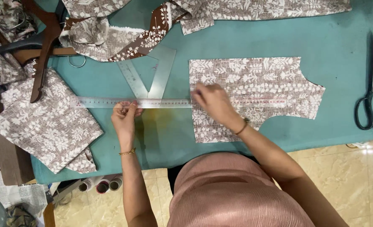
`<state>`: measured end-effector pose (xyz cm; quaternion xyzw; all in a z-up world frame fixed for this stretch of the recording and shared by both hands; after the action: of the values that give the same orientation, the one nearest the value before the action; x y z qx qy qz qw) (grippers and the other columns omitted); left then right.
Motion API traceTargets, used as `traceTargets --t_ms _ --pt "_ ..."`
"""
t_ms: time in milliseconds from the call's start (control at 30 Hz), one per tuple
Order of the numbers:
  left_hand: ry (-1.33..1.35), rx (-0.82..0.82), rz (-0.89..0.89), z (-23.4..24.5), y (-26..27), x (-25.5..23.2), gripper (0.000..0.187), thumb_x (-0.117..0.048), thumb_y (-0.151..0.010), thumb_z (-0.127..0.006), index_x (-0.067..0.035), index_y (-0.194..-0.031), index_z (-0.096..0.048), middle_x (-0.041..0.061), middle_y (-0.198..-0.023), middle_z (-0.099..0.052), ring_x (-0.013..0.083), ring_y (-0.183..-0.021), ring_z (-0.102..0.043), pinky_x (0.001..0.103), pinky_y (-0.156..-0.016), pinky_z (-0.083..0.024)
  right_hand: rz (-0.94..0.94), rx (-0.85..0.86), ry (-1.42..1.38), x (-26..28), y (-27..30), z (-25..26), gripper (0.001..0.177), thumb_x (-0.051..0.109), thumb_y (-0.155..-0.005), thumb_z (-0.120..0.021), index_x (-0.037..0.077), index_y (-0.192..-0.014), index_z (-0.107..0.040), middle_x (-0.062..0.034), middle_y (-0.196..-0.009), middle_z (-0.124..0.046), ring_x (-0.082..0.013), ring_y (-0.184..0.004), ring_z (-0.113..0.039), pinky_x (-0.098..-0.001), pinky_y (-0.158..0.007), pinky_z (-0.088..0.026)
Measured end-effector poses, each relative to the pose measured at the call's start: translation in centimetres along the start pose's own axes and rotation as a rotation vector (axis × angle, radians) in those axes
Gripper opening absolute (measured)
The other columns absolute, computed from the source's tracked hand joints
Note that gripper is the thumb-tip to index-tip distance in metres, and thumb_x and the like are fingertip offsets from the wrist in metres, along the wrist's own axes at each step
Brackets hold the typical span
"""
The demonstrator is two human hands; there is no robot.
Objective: The person marks a piece of patterned fabric on a teal table using a ruler and a blue pen. They measure and draw lines on the fabric, then flip it over to mark the other side. Finally, they place a larger piece of brown floral fabric on the table.
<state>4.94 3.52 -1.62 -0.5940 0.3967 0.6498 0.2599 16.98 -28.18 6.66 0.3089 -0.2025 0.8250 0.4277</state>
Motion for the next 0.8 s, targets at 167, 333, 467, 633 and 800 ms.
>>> traceTargets --t_ms 167,333,467,633,800 --pt "0.015 0.019 0.006 -0.1 0.2 -0.5 0.015 -0.009 -0.1 -0.072 0.0 -0.104 -0.06 0.01 -0.088 -0.073 0.0166 -0.076 -0.073 0.027 -0.069 -0.06 -0.078 0.083 -0.172 2.3 0.0 0.7 0.019 0.018 -0.108 -0.055 0.003 -0.101 -0.063 -0.0109 -0.07 -0.067 -0.0172 -0.054 -0.057 -0.0261 -0.048 -0.042" --pt "0.128 0.025 0.05 0.3 -0.2 -0.3 0.014 -0.008 -0.099 -0.07 -0.002 -0.108 -0.061 0.009 -0.093 -0.074 0.0175 -0.079 -0.074 0.03 -0.073 -0.062 -0.239 -0.046 -0.287 -4.1 3.4 4.7 0.018 0.017 -0.109 -0.051 0.005 -0.105 -0.063 -0.01 -0.084 -0.072 -0.0134 -0.068 -0.069 -0.0226 -0.051 -0.049" --pt "0.229 0.003 0.117 0.5 -1.8 0.0 0.015 -0.008 -0.098 -0.069 -0.003 -0.108 -0.06 0.011 -0.094 -0.075 0.0195 -0.081 -0.076 0.033 -0.074 -0.064 -0.202 -0.282 -0.359 -5.9 5.7 9.1 0.016 0.014 -0.112 -0.057 -0.001 -0.108 -0.061 -0.0099 -0.093 -0.073 -0.0137 -0.087 -0.072 -0.0263 -0.071 -0.056" --pt "0.168 0.0 0.106 0.0 -2.4 -0.4 0.015 -0.009 -0.1 -0.069 -0.002 -0.107 -0.058 0.013 -0.091 -0.075 0.0201 -0.079 -0.075 0.033 -0.074 -0.064 -0.28 -0.203 -0.346 -4.9 4.7 7.8 0.017 0.015 -0.108 -0.059 0.0 -0.106 -0.065 -0.0083 -0.09 -0.074 -0.0143 -0.085 -0.071 -0.0306 -0.069 -0.054" --pt "0.154 -0.014 0.083 0.3 -2.8 0.7 0.018 -0.009 -0.099 -0.071 -0.001 -0.11 -0.058 0.011 -0.091 -0.073 0.0195 -0.078 -0.075 0.033 -0.072 -0.064 -0.218 -0.122 -0.406 -3.5 2.6 5.4 0.018 0.018 -0.105 -0.061 0.001 -0.108 -0.066 -0.0081 -0.094 -0.075 -0.0127 -0.089 -0.074 -0.0287 -0.074 -0.059"
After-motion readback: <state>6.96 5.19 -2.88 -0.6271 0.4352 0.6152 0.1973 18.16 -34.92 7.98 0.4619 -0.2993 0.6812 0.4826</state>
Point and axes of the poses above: each hand's wrist, its own y-axis away from the middle knuckle, its own z-axis out of the back of the hand, x = y × z, the point moved 6 cm from there along -y, towards the middle knuckle
